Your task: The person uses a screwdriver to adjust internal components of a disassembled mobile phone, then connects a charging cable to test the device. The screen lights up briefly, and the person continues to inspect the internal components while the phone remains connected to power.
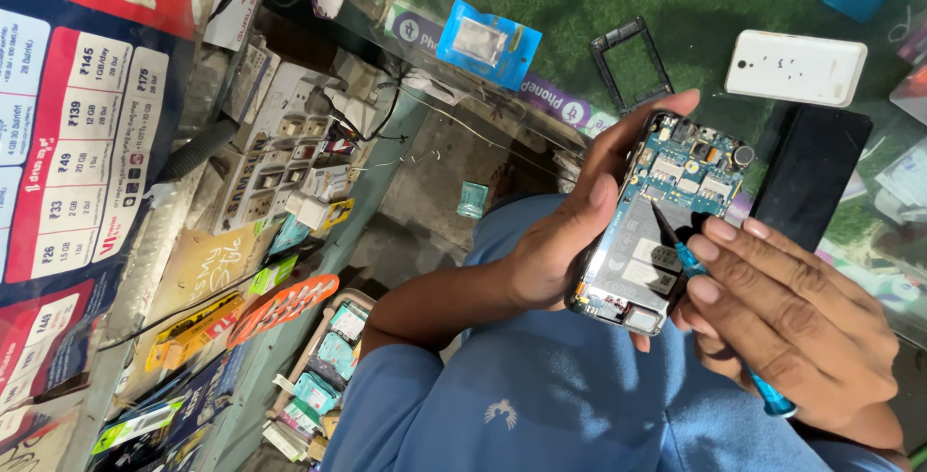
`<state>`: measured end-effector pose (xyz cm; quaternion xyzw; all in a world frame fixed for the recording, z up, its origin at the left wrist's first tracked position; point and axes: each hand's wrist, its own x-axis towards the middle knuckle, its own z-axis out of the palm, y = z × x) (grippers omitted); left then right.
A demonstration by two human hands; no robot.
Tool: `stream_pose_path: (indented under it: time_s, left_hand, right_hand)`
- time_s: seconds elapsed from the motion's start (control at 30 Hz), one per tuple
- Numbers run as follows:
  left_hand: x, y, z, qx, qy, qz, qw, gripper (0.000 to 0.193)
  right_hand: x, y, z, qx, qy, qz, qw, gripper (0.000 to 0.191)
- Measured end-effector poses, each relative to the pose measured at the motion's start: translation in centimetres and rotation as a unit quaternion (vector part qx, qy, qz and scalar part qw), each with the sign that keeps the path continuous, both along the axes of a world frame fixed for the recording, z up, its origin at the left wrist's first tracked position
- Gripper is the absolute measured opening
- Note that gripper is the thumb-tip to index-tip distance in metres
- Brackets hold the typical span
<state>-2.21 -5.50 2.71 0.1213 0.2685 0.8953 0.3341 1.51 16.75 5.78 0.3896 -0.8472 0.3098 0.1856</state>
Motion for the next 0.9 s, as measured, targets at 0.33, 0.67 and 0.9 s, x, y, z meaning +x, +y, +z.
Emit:
stream_pose_path:
  time_s: [0.33,0.67,0.9]
  left_hand:
    - [0.1,0.0,-0.3,0.007,-0.005,-0.016,1.0,0.074]
    - [0.2,0.0,-0.3,0.006,-0.002,-0.02,1.0,0.073]
    - [0.2,0.2,-0.4,0.005,0.007,-0.008,1.0,0.073]
  right_hand:
    - [0.1,0.2,0.3,0.014,-0.023,-0.002,1.0,0.025]
    - [0.4,0.4,-0.3,0.002,-0.023,-0.004,1.0,0.024]
    - [0.6,0.3,-1.4,-0.035,-0.003,-0.016,0.999,0.02]
